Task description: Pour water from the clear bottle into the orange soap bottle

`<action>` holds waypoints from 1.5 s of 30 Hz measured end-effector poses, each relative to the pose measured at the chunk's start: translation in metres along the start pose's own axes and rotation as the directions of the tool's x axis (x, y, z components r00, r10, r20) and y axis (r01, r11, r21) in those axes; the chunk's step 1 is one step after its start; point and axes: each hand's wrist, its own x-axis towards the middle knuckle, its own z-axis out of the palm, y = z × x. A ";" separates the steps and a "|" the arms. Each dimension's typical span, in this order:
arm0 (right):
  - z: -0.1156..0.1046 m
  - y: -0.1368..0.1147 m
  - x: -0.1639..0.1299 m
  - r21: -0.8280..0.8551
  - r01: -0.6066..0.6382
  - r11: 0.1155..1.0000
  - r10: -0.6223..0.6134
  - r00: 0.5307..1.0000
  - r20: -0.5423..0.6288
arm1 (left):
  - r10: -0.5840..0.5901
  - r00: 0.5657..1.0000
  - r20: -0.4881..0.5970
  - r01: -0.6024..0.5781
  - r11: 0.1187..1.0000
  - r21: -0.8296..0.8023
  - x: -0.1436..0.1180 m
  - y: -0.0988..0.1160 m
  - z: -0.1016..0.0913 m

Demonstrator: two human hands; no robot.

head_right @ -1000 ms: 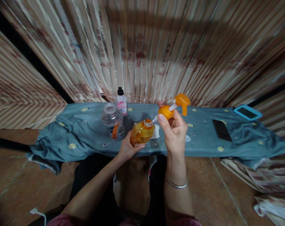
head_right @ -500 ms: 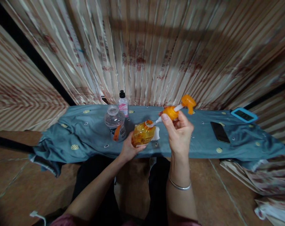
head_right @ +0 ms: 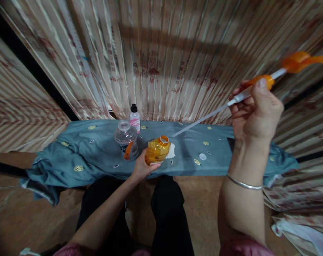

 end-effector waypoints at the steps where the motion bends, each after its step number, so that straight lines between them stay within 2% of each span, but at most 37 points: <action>1: -0.009 0.000 0.005 -0.012 -0.027 1.000 0.027 1.000 -0.009 | -0.001 1.000 0.001 0.001 1.000 0.002 0.000 0.000 0.000; 4: -0.038 0.012 0.014 -0.127 -0.119 0.985 0.113 0.992 -0.057 | -0.007 1.000 0.001 0.007 1.000 0.018 0.000 0.003 -0.001; 6: -0.060 0.032 0.010 -0.268 -0.270 0.925 0.262 0.963 -0.067 | -0.007 1.000 0.006 0.006 0.999 0.033 -0.001 0.005 -0.002; 8: -0.082 0.061 -0.002 -0.448 -0.421 0.788 0.441 0.895 -0.065 | -0.001 1.000 0.006 0.001 0.999 0.048 -0.001 0.007 -0.003; 10: -0.101 0.093 -0.020 -0.647 -0.486 0.588 0.597 0.800 -0.060 | 0.006 1.000 0.000 -0.006 0.998 0.056 -0.001 0.007 -0.003; 13: -0.122 0.138 -0.051 -0.882 -0.383 0.274 0.740 0.670 -0.061 | 0.006 1.000 -0.007 -0.006 0.999 0.035 0.000 0.005 -0.001; 15: -0.129 0.160 -0.068 -0.970 -0.232 0.078 0.782 0.617 -0.085 | -0.003 1.000 -0.006 0.003 1.000 0.019 0.001 0.005 -0.001; 18: -0.130 0.181 -0.084 -0.993 -0.024 -0.118 0.784 0.612 -0.108 | -0.017 1.000 -0.016 0.017 1.000 0.025 0.001 0.006 -0.002; 21: -0.125 0.190 -0.091 -0.967 0.115 -0.227 0.771 0.628 -0.107 | -0.027 1.000 -0.016 0.028 0.999 0.028 0.001 0.007 -0.002; 25: -0.117 0.193 -0.095 -0.927 0.228 -0.299 0.753 0.653 -0.082 | -0.045 0.999 -0.009 0.045 0.999 -0.014 0.001 0.009 -0.003; 30: -0.108 0.190 -0.101 -0.895 0.293 -0.337 0.727 0.685 -0.049 | -0.023 0.999 -0.049 0.022 1.000 -0.019 0.005 0.014 -0.007; 35: -0.105 0.187 -0.106 -0.882 0.328 -0.337 0.701 0.713 -0.002 | 0.016 0.995 -0.094 -0.017 1.000 -0.003 0.014 0.018 -0.008; 39: -0.105 0.184 -0.109 -0.884 0.341 -0.320 0.681 0.732 0.035 | 0.005 0.994 -0.106 -0.007 1.000 -0.021 0.020 0.019 -0.004; 45: -0.106 0.164 -0.113 -0.933 0.254 -0.256 0.595 0.802 0.055 | 0.014 0.991 -0.131 -0.007 0.999 0.051 0.031 0.027 -0.001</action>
